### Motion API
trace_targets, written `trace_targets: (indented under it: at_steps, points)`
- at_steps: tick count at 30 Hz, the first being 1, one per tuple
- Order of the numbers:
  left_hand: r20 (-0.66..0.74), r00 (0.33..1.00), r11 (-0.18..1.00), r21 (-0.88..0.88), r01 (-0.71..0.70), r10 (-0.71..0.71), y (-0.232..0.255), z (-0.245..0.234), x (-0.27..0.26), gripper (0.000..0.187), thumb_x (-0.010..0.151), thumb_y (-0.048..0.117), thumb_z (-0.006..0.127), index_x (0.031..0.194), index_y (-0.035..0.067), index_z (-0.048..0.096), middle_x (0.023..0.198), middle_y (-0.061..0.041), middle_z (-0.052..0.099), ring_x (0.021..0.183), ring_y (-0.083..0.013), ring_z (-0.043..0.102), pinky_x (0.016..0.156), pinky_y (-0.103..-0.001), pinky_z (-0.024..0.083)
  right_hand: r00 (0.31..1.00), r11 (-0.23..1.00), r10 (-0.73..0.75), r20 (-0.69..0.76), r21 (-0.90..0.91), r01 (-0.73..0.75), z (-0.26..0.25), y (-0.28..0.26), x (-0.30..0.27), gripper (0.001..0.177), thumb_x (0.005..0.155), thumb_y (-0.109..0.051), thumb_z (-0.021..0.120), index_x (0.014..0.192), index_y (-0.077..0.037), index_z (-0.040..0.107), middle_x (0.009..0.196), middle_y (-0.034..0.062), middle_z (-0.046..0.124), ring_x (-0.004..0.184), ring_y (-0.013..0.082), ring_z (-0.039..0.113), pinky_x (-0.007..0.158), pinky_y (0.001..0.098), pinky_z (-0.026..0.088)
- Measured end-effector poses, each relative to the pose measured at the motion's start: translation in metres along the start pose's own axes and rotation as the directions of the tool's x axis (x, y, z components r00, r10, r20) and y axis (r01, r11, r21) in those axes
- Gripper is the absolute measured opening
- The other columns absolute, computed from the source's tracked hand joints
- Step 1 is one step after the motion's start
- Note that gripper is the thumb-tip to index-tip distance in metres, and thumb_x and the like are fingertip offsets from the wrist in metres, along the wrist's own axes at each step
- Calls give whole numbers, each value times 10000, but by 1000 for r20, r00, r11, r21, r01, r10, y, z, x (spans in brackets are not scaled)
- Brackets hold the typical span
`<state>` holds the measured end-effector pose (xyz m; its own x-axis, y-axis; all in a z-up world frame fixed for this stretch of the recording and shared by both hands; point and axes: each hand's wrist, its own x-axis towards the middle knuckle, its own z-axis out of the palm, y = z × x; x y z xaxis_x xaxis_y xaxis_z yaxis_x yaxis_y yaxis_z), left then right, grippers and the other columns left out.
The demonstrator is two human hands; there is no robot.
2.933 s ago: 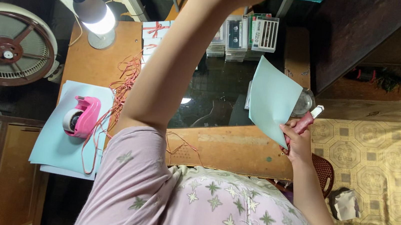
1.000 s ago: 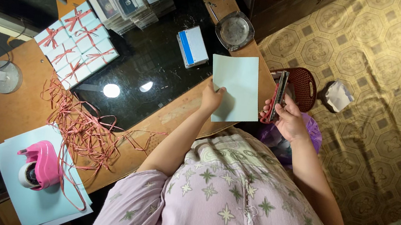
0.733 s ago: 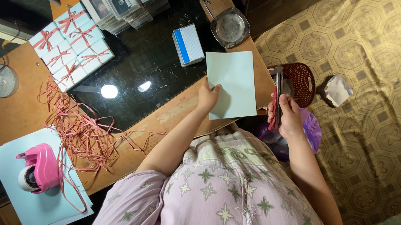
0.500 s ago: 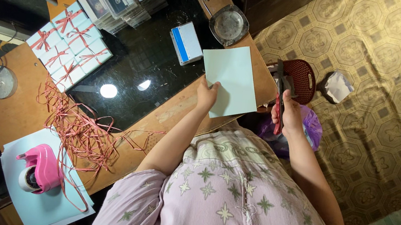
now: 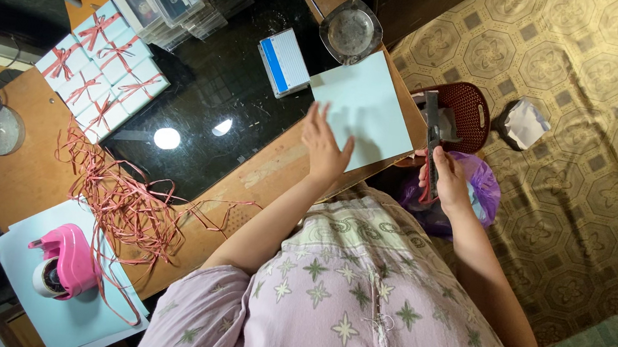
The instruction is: The person ties a pink ribbon around a small light-blue wrapped box, then cuts a sheet of light-blue paper with a utility knife and wraps another small box. They use a tape dispenser to secure the paper and tie a ribbon around the second box.
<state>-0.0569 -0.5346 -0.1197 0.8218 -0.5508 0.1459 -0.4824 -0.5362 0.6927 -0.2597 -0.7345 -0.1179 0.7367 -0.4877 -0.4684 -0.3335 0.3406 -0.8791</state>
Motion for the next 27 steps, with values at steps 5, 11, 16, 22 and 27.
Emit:
trace_targets:
  at_steps: [5, 11, 16, 22, 27]
  points:
    - [646, 740, 885, 219, -411, 184, 12, 13, 4, 1084, 676, 551, 859, 1542, 248, 283, 1595, -257, 220, 1495, -442, 225, 1157, -612, 246, 996, 992, -90, -11, 86, 90, -6, 15, -11, 464, 1051, -434, 552, 1228, -9, 612, 917, 32, 665, 833, 123, 671, 788, 284, 555]
    - [743, 664, 709, 423, -565, 85, 13, 28, -5, 1097, 690, 634, 836, 1574, 251, 311, 1619, -263, 223, 1492, -451, 232, 1103, -607, 367, 989, 999, 20, -146, 44, -14, -29, 41, -21, 411, 1089, -395, 548, 1060, 0, 658, 800, 52, 637, 696, 128, 622, 669, 285, 539]
    - [720, 666, 728, 348, -591, 196, -2, 34, -5, 893, 754, 541, 819, 1478, 153, 468, 1564, -226, 356, 1438, -424, 339, 977, -536, 493, 976, 995, 56, -209, -68, -72, -39, 62, -29, 419, 1059, -364, 584, 920, 25, 652, 731, 52, 640, 614, 124, 604, 581, 291, 521]
    - [707, 631, 695, 278, -663, 319, -29, 47, -2, 487, 883, 390, 760, 1245, 118, 578, 1476, -146, 495, 1340, -328, 483, 945, -474, 521, 972, 969, -15, -233, -242, -43, -42, 66, -38, 379, 1026, -351, 618, 933, 11, 679, 740, 38, 646, 611, 116, 600, 550, 304, 492]
    - [791, 555, 664, 272, -697, 259, -30, 48, 0, 324, 983, 271, 713, 1233, 95, 609, 1270, -89, 613, 1230, -250, 582, 935, -382, 546, 952, 723, -286, -112, -677, 138, -44, 58, -53, 341, 1023, -310, 670, 1020, 31, 673, 839, 159, 623, 700, 259, 569, 636, 391, 450]
